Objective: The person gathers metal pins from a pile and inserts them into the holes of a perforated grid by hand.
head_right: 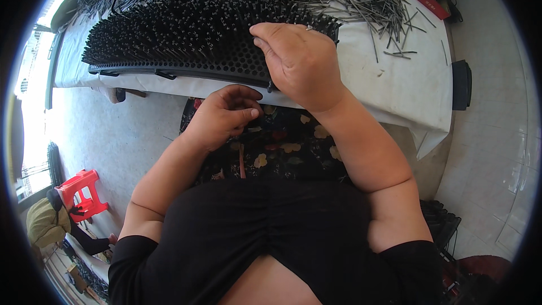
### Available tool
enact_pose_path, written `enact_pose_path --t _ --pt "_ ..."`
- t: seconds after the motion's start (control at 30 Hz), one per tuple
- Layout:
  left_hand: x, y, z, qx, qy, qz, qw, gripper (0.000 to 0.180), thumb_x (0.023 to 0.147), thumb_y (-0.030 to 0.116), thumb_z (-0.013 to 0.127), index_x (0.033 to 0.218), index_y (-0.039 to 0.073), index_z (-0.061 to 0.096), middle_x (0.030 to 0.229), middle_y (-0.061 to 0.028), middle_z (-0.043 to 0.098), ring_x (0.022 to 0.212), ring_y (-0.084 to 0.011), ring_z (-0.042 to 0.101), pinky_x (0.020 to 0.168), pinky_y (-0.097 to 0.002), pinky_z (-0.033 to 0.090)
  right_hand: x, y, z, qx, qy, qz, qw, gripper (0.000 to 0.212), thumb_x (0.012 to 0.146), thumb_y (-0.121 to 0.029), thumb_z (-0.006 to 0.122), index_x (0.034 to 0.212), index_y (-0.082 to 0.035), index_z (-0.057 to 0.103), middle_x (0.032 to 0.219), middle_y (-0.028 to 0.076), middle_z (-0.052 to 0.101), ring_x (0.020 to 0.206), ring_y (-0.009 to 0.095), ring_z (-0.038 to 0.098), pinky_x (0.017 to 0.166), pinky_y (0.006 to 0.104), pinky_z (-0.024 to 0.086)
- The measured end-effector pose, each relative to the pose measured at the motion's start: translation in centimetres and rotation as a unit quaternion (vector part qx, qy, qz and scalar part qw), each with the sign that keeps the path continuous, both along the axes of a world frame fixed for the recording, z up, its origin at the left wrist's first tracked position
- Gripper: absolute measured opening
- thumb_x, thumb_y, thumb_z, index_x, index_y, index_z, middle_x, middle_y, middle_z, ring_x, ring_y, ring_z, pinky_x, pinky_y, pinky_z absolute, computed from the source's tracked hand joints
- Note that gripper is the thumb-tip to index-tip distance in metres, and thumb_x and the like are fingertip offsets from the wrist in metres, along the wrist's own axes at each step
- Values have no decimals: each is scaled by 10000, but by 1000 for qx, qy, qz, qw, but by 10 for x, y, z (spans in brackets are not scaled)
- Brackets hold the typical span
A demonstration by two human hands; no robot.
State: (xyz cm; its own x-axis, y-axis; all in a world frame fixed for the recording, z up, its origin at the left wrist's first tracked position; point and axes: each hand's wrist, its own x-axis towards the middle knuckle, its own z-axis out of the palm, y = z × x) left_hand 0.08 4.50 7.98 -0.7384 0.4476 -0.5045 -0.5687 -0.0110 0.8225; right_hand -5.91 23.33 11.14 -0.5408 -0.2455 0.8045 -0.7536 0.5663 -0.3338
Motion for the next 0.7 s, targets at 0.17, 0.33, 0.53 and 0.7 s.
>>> enact_pose_path --t 0.17,0.33,0.53,0.7 --pt "0 0 -3 -24 31 -12 999 284 877 -5 661 1152 -24 592 973 -65 662 729 -62 575 577 -178 436 -8 -3 6 76 -41 -13 996 212 767 -80 754 970 -118 704 815 31 715 865 211 688 763 325 505" --pt "1 -1 -14 -11 50 -14 999 273 877 -10 661 1142 -24 601 995 -67 663 879 -103 625 774 -223 507 -31 -8 1 149 -7 -22 989 225 816 -166 729 1040 -183 727 938 -10 739 1080 224 645 921 376 418" --pt "-2 -3 -18 -22 56 -17 998 274 880 -4 665 1145 -30 598 1006 -70 660 954 -124 628 858 -250 507 -37 -9 2 185 -34 -30 982 225 866 -238 680 1083 -203 729 1103 -27 721 1187 242 597 967 390 398" --pt "-5 -4 -13 -48 38 -29 998 316 865 96 714 1134 -34 610 1012 -87 664 947 -142 623 849 -266 507 -36 -12 6 221 -72 -3 972 247 873 -256 664 1099 -174 723 1215 -17 676 1225 235 562 998 414 387"
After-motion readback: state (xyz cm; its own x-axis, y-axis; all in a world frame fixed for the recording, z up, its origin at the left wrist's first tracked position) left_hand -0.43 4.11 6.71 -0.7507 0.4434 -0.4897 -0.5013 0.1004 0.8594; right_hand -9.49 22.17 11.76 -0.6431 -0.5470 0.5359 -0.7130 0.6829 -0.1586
